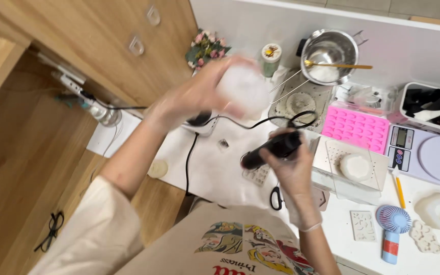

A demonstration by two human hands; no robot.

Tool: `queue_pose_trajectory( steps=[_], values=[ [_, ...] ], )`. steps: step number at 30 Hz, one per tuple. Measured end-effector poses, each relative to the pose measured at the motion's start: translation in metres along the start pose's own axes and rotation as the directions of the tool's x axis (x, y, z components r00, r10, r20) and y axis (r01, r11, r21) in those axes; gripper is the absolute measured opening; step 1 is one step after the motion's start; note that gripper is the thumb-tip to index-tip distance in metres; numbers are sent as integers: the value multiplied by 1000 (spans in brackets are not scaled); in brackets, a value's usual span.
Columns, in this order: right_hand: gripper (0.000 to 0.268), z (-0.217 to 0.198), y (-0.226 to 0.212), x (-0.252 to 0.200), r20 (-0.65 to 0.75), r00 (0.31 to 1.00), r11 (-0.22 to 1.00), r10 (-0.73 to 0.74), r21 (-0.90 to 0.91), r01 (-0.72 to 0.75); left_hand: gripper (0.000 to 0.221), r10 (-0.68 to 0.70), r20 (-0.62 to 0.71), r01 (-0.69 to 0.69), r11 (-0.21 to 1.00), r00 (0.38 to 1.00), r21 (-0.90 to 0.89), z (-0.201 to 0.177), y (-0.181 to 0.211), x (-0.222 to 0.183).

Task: The recorder is removing wax items from molds and using a heat gun to smooth the surfaces and edges.

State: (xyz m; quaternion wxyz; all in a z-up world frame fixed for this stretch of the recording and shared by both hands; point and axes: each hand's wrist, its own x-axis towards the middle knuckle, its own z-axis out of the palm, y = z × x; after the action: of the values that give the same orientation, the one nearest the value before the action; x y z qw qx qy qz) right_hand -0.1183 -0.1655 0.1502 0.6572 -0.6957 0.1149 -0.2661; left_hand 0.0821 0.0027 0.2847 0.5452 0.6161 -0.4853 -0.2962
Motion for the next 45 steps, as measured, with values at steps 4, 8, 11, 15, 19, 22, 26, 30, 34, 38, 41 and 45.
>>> queue_pose_trajectory(
  steps=[4,8,11,15,19,22,26,30,34,38,41,45],
  values=[
    [45,4,-5,1,86,995,996,57,-80,-50,70,16,58,-43,870,998,492,2,8,128],
    [43,-4,3,9,97,993,991,64,-120,-53,75,106,358,-364,49,928,930,12,-69,252],
    [42,-14,-5,14,85,996,990,34,-139,-22,77,17,466,-456,-181,885,872,28,-104,298],
    [44,-24,1,17,66,998,993,-3,-121,11,22,-212,442,-487,-485,871,726,43,-132,311],
    [43,-29,5,16,82,995,996,61,-68,-55,27,-215,428,-478,-455,878,751,43,-138,318],
    [43,-31,5,16,108,991,996,74,-50,-69,43,-76,423,-429,-199,903,881,34,-111,301],
    [43,-29,4,11,151,988,998,33,46,-41,86,314,176,-298,399,933,867,17,-50,226],
    [42,-27,10,9,146,989,999,20,40,-26,84,485,-13,-233,444,875,865,-11,-6,93],
    [46,-20,6,6,119,979,984,162,60,-170,78,168,-671,169,898,722,407,2,7,-60],
    [40,-21,7,10,125,992,1000,11,-16,-10,74,-165,-904,408,913,395,12,15,-64,-190],
    [44,-11,-15,5,74,995,985,68,150,-79,83,-210,-944,624,781,254,-6,30,-144,-257],
    [44,-5,-42,-3,16,996,995,92,38,-93,88,-600,-796,405,749,80,-524,45,-159,-242]
  ],
)
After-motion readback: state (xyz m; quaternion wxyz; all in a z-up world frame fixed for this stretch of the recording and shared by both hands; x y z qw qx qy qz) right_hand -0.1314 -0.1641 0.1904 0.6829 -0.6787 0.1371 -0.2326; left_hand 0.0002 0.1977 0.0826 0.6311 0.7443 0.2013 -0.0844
